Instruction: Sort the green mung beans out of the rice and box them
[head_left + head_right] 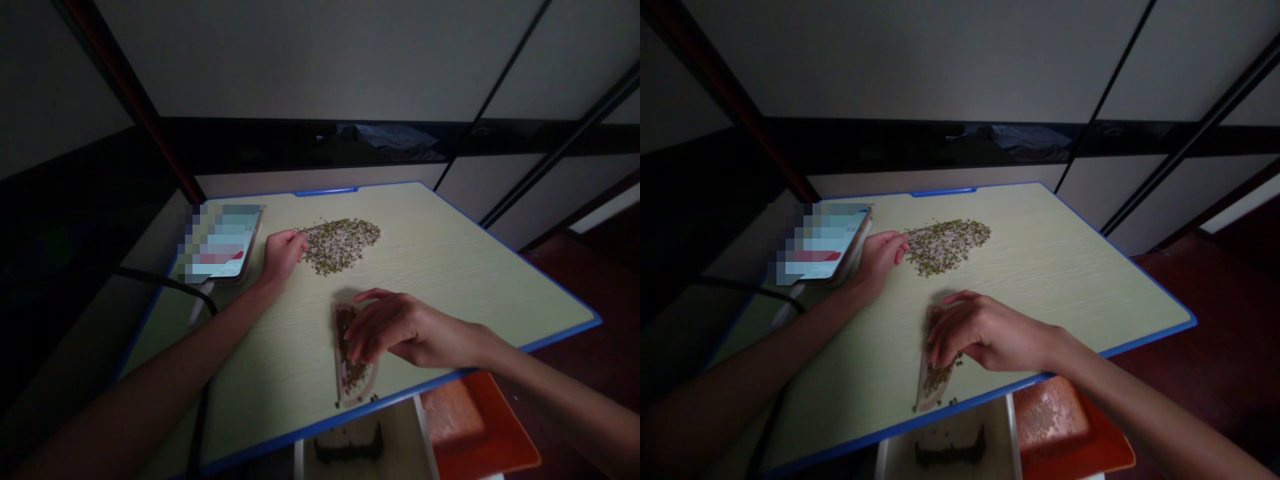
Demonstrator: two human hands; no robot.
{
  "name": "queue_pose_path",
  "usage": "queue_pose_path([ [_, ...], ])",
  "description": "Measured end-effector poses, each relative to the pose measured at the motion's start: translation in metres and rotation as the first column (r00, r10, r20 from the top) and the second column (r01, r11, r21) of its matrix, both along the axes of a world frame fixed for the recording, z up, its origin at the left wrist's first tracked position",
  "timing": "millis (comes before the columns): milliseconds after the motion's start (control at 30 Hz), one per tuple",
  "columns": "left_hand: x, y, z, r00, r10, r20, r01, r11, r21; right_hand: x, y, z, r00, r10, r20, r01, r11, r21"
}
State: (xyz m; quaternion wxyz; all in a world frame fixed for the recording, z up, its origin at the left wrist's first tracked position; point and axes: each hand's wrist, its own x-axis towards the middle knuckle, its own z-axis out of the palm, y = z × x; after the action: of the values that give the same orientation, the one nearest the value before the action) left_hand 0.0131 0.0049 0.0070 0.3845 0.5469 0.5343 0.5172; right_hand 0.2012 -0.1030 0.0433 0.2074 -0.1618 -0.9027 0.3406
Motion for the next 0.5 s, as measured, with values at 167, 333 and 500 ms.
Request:
queue_pose_path([
  [167, 0.0, -0.001, 0.001, 1.0, 0.001, -0.007, -0.001, 1.0, -0.002, 0.007, -0.001, 0.008, 0.993, -0.053, -0.102, 0.058, 0.997, 0.048],
  [333, 0.0, -0.003, 0.003, 1.0, 0.001, -0.013, -0.001, 1.0, 0.003, 0.029, 0.011, 0.014, 0.937, -0.282, -0.204, 0.287, 0.958, -0.007],
  [500, 0.0, -0.003, 0.004, 1.0, -0.004, -0.017, 0.004, 1.0, 0.005, 0.052, 0.043, 0.007, 0.701, -0.632, -0.331, 0.601, 0.773, -0.202],
])
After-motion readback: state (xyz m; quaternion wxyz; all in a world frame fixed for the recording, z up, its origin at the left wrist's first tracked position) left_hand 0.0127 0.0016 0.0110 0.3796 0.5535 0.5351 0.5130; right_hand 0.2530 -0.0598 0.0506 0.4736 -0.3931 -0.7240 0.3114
